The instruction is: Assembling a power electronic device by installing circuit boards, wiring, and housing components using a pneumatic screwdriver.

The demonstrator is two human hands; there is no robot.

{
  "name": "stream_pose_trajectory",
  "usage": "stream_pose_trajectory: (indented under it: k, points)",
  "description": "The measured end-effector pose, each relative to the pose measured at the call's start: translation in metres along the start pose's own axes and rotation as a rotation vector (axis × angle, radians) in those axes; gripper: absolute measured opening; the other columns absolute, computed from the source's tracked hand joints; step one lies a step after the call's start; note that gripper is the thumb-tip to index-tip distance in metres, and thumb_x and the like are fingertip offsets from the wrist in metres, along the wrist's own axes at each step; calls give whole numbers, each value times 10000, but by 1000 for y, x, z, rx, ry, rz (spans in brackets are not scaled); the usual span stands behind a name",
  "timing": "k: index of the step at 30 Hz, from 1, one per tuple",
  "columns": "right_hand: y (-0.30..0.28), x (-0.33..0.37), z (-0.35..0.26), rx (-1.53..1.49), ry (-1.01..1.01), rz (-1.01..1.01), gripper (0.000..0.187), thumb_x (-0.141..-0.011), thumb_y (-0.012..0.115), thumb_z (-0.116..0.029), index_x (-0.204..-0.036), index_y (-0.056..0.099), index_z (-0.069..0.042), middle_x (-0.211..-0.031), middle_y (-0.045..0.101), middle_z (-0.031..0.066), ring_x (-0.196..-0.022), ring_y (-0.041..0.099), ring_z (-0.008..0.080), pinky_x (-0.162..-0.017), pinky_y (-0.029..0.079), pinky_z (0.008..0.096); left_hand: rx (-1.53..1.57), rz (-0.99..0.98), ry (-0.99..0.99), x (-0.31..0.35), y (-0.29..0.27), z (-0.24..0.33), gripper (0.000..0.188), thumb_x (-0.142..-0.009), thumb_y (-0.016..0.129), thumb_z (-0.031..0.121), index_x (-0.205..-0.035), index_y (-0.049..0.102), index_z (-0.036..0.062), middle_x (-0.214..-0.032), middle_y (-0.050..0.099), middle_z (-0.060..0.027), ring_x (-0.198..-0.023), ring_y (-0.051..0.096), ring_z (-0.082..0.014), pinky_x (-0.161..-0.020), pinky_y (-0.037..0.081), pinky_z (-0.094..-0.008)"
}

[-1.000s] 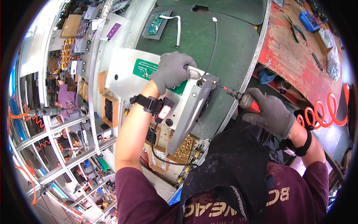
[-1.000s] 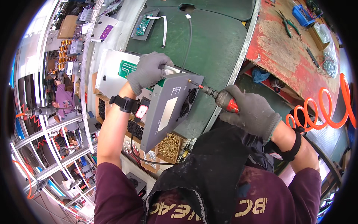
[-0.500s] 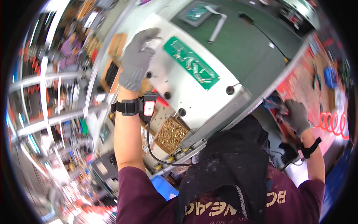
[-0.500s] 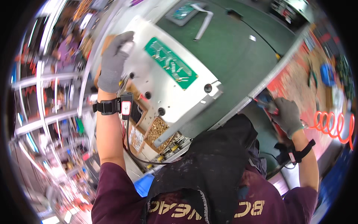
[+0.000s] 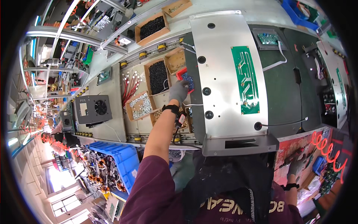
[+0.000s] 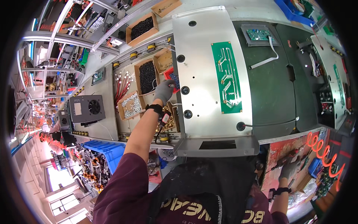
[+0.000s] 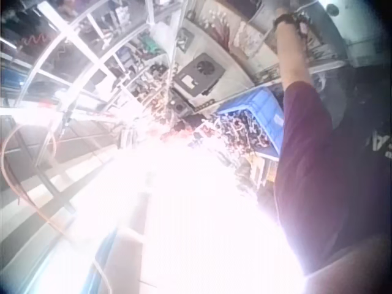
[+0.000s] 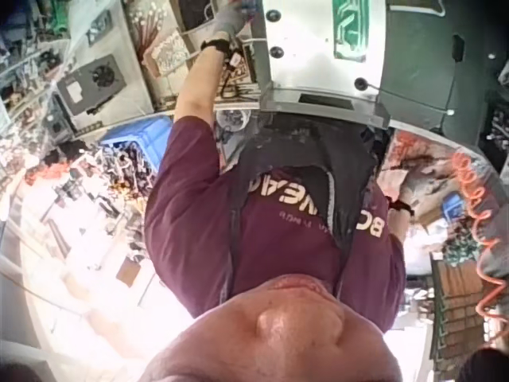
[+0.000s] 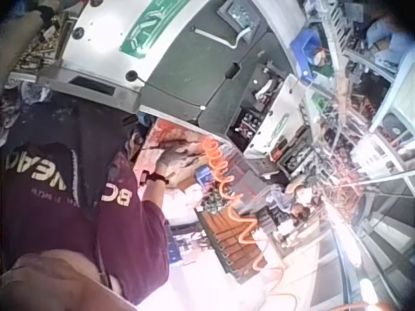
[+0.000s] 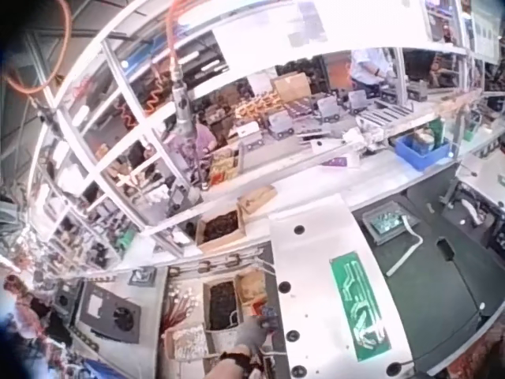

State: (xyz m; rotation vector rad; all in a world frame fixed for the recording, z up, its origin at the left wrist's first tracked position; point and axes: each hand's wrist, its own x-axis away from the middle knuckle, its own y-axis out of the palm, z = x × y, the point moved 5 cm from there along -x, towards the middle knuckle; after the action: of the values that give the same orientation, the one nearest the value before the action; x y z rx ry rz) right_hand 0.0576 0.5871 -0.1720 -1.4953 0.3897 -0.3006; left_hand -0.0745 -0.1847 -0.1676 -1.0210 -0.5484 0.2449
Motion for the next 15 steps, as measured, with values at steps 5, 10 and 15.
stream_pose_trajectory:
  k: [5,10,15]
  points:
    - [99,9,14,-786,451,-178,618,-877,583,-236,-1412,317,-76,-1259,500,216,-1083,549,293,-868,473,365,-412,-187,90,-32,29,28,322,-865,507,154,-1175,591,129,-1157,610,-141,-1093,578,-377,-926,472,-422]
    - [59,-22,-14,-715,194,-419,679,-883,616,-340,-1370,356,55,-1233,497,132,-1095,467,187,-886,436,324,-353,-132,-136,-49,34,18,289,-892,518,186,-1122,617,43,-1135,651,-129,-1027,635,-341,-872,503,-400]
    - [-114,-75,-149,-387,-618,153,490,-893,606,-268,-1267,495,28,-1114,553,144,-982,557,226,-825,464,322,-452,-237,78,-45,33,21,225,-863,545,157,-989,703,59,-1018,689,-137,-947,670,-304,-773,537,-411]
